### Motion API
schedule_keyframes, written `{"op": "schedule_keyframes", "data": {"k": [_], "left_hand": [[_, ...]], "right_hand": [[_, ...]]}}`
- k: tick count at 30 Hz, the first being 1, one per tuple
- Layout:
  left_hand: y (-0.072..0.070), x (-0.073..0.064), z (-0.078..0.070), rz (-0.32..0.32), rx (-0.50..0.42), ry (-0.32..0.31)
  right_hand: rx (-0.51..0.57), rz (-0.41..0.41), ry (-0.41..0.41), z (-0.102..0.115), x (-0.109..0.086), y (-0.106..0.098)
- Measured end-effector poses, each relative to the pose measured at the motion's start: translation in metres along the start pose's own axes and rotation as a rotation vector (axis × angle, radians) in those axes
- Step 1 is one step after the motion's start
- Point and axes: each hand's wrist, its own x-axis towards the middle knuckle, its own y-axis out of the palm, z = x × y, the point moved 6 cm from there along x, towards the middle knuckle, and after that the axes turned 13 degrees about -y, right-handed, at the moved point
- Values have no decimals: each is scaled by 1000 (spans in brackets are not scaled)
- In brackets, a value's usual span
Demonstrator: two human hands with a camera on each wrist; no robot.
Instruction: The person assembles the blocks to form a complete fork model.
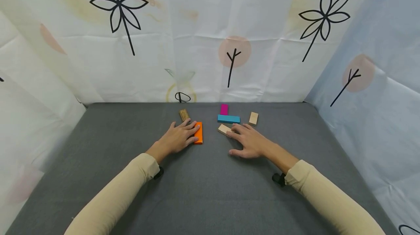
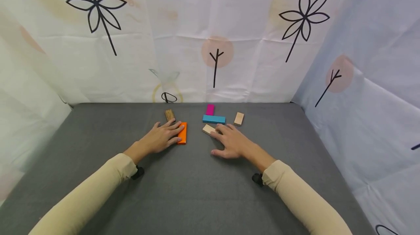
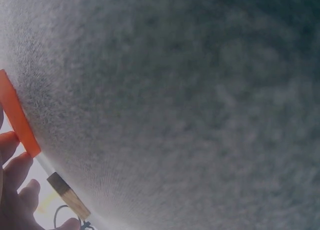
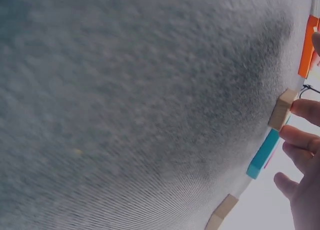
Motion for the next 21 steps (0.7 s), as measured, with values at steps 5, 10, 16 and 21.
{"op": "schedule_keyframes", "data": {"k": [5, 10, 16, 21], "left_hand": [[1, 2, -4, -4, -2, 7], [1, 7, -9, -17, 0, 15], [2, 13, -13, -17, 11, 15], [3, 16, -15, -12, 18, 15]], "right_hand": [[-7, -27, -19, 6, -4, 1], [-20, -26, -35, 12, -7, -1], [-13, -19, -38, 20, -9, -2], [16, -4, -11, 21, -12, -3]]}}
